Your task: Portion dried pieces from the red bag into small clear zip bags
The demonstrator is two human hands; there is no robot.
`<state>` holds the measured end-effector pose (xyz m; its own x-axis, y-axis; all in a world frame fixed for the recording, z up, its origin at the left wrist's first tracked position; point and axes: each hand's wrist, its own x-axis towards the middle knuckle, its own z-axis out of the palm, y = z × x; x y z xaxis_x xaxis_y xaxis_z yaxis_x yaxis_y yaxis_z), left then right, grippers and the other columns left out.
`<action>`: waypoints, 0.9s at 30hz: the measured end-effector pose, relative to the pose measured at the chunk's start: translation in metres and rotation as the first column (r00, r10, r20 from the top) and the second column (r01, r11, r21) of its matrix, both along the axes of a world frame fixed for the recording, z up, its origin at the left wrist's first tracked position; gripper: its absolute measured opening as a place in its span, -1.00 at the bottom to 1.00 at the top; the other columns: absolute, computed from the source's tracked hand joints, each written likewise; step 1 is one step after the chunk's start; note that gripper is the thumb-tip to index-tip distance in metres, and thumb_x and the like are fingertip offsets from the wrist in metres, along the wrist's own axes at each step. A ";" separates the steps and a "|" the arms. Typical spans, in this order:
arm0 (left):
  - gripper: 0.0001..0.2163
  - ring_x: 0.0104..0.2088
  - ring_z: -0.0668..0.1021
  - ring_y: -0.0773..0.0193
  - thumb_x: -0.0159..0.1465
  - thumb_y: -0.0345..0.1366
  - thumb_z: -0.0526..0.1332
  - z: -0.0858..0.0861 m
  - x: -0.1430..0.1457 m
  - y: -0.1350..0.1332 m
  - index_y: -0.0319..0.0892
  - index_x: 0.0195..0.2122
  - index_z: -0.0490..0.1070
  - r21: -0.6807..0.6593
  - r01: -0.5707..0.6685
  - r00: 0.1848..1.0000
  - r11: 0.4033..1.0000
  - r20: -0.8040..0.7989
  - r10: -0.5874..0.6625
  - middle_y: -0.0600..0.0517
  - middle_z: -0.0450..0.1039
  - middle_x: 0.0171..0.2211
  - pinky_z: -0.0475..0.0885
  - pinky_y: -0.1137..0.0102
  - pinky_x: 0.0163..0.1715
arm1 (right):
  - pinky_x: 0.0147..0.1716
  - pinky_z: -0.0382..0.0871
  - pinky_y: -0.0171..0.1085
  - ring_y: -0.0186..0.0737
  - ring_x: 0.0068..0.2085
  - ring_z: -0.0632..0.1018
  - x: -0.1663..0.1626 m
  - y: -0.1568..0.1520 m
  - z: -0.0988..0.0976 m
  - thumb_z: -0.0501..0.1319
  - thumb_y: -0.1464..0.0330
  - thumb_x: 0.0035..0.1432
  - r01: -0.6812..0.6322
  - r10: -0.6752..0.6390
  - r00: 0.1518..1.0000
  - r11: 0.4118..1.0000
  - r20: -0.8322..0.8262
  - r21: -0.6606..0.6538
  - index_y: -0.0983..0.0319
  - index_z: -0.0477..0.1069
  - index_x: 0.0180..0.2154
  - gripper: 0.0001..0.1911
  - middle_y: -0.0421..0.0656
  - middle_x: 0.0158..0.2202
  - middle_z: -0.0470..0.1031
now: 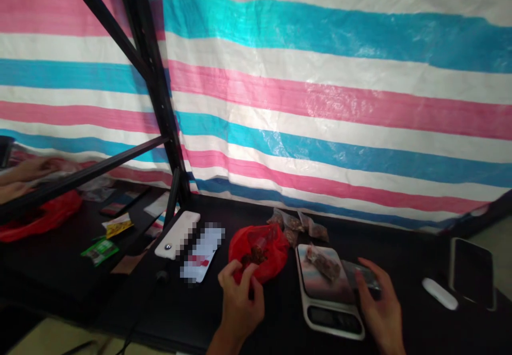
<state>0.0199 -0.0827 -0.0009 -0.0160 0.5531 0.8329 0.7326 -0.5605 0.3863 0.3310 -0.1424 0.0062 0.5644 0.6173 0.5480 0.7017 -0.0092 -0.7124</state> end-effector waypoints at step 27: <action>-0.76 -0.33 0.57 0.33 0.28 -0.60 0.06 0.000 0.005 -0.009 -0.14 -0.20 0.40 0.013 0.359 0.932 0.933 -0.062 -0.358 0.02 0.42 -0.32 0.52 0.51 -0.31 | 0.09 0.28 0.03 0.04 0.02 0.52 -0.016 0.019 0.047 0.19 0.11 0.23 -0.198 0.222 0.954 0.971 0.200 -0.133 0.10 0.54 -0.09 -0.68 -0.08 -0.06 0.60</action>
<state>0.0251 -0.0918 -0.0011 0.2276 0.4932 0.8396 0.5019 -0.7983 0.3329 0.3150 -0.1231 0.0528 0.2938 0.7730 0.5623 0.8307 0.0846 -0.5503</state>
